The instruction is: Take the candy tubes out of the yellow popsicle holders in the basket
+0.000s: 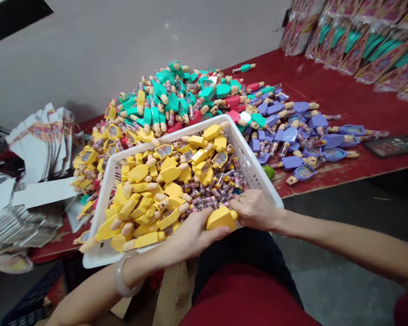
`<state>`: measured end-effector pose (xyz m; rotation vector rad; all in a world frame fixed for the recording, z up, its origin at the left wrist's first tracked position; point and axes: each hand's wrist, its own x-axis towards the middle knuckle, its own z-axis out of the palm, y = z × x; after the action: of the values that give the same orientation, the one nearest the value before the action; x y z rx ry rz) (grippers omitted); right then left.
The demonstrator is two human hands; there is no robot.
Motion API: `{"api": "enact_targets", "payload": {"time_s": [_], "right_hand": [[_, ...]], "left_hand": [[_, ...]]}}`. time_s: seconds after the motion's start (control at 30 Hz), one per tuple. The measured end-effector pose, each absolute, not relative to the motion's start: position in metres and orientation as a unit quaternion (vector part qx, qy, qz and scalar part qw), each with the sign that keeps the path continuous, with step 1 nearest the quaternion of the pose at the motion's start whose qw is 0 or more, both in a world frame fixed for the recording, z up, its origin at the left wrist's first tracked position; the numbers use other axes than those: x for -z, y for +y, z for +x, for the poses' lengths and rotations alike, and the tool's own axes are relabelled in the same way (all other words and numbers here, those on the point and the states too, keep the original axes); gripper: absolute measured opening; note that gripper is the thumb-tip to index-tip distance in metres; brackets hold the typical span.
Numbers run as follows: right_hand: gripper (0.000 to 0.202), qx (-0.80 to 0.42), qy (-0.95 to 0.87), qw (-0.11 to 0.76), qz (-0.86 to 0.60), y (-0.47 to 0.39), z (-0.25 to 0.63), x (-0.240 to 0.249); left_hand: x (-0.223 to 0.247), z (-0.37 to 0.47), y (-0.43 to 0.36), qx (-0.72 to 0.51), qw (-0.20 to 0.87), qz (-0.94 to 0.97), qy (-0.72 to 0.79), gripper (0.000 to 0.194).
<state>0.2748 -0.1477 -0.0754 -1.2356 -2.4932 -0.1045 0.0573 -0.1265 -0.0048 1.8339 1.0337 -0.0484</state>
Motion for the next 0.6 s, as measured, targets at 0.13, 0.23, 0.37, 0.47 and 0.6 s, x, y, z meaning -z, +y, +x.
{"api": "enact_targets", "payload": {"time_s": [0.13,0.23,0.37,0.47,0.6], "right_hand": [[0.014,0.023,-0.889,0.156,-0.43,-0.147,0.274,0.075],[0.016,0.029,-0.893,0.164,-0.419,-0.146,0.275,0.076],[0.016,0.043,-0.897,0.156,-0.412,-0.147,0.276,0.077],[0.015,0.045,-0.898,0.143,-0.413,-0.147,0.277,0.077],[0.015,0.057,-0.903,0.15,-0.398,-0.147,0.275,0.075]], "left_hand": [[0.009,0.059,-0.121,0.075,0.751,0.506,0.418,0.04],[0.008,0.061,-0.117,0.091,0.796,0.436,0.41,0.04],[0.003,0.064,-0.114,0.105,0.802,0.414,0.417,0.038],[0.006,0.065,-0.114,0.11,0.812,0.399,0.411,0.037],[0.011,0.061,-0.117,0.099,0.814,0.42,0.389,0.038]]}}
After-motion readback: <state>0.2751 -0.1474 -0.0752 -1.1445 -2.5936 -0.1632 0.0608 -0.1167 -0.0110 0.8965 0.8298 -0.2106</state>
